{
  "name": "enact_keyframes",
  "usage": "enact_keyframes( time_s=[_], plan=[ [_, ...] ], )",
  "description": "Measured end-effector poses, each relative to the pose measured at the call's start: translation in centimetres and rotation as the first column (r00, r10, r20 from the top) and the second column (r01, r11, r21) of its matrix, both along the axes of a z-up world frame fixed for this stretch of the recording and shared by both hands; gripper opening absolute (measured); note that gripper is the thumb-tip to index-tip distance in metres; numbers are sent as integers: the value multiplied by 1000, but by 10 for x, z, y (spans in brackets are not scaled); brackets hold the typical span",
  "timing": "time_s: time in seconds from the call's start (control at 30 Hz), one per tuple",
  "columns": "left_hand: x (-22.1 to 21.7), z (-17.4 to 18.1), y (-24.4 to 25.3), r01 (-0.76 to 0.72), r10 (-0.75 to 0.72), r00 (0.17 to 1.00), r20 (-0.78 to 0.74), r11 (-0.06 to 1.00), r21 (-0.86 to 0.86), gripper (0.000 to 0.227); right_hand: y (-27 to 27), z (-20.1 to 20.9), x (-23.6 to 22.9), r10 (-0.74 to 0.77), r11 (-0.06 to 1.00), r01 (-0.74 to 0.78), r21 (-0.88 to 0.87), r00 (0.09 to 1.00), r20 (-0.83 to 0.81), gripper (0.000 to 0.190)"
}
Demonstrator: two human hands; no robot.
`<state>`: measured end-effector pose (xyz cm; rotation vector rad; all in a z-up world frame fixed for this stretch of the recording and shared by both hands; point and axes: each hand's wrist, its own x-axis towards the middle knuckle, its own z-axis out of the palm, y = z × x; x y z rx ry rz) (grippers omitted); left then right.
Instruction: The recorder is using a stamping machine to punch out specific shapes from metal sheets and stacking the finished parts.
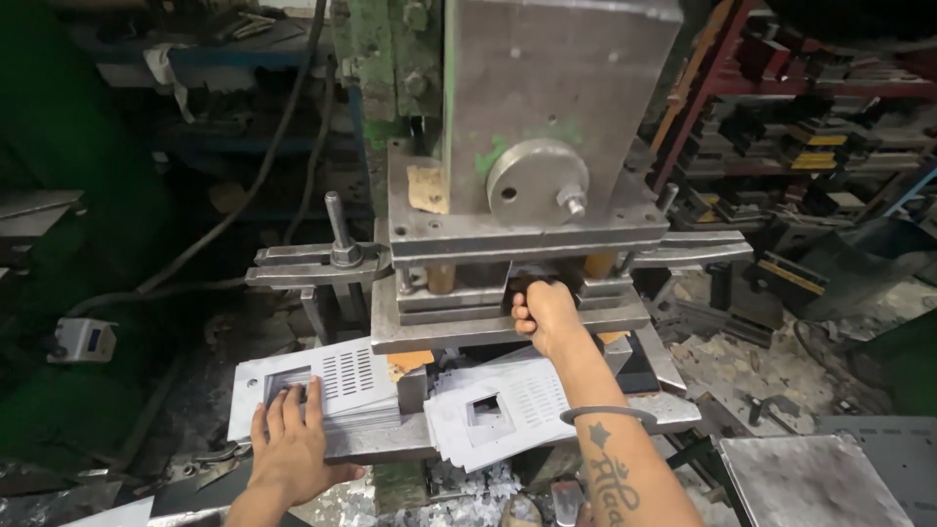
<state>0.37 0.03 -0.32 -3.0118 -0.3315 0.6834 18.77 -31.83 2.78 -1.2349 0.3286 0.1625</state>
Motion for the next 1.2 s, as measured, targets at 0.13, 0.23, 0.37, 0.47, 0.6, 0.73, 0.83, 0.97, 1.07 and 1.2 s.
enact_keyframes(
  time_s=[0.13, 0.23, 0.37, 0.47, 0.6, 0.73, 0.83, 0.97, 1.07, 1.2],
  plan=[
    [0, 1, 0, 5, -5, 1000, 1, 1000, 6, 152, 2, 2, -1, -40, 999, 41, 5, 999, -29, 13],
    [2, 3, 0, 6, -6, 1000, -9, 1000, 6, 152, 10, 21, -11, -70, 997, 72, 24, 995, -69, 14],
    [-2, 6, -3, -4, 4, 1000, -4, 1000, 11, 152, 7, 22, 4, -63, 977, 103, 185, 976, -210, 15],
    [3, 0, -1, -10, 10, 1000, 3, 1000, 7, 153, -4, -2, 2, -6, 964, 26, 265, 997, -77, 13],
    [-1, -1, -1, -15, 15, 1000, 17, 1000, 8, 152, -8, -16, -108, -122, 961, 68, 268, 975, 188, 13],
    [0, -1, -4, -7, 6, 1000, 30, 1000, 24, 152, -15, -55, -187, -257, 953, 232, 194, 959, 118, 21],
    [-2, -3, -3, -9, 9, 1000, 26, 1000, 28, 152, -26, -107, -202, -226, 974, 224, 34, 974, 38, 30],
    [0, -7, -1, -8, 7, 999, 38, 1000, 19, 152, -61, -173, -230, -123, 982, 132, -135, 990, 72, 43],
    [1, -5, -2, -9, 9, 999, 34, 1000, 14, 151, -122, -368, -142, -97, 984, 106, -144, 993, 75, 42],
    [2, -5, 0, -10, 9, 1000, 25, 1000, 17, 151, -130, -457, -165, -72, 986, 84, -147, 993, 89, 40]
  ],
)
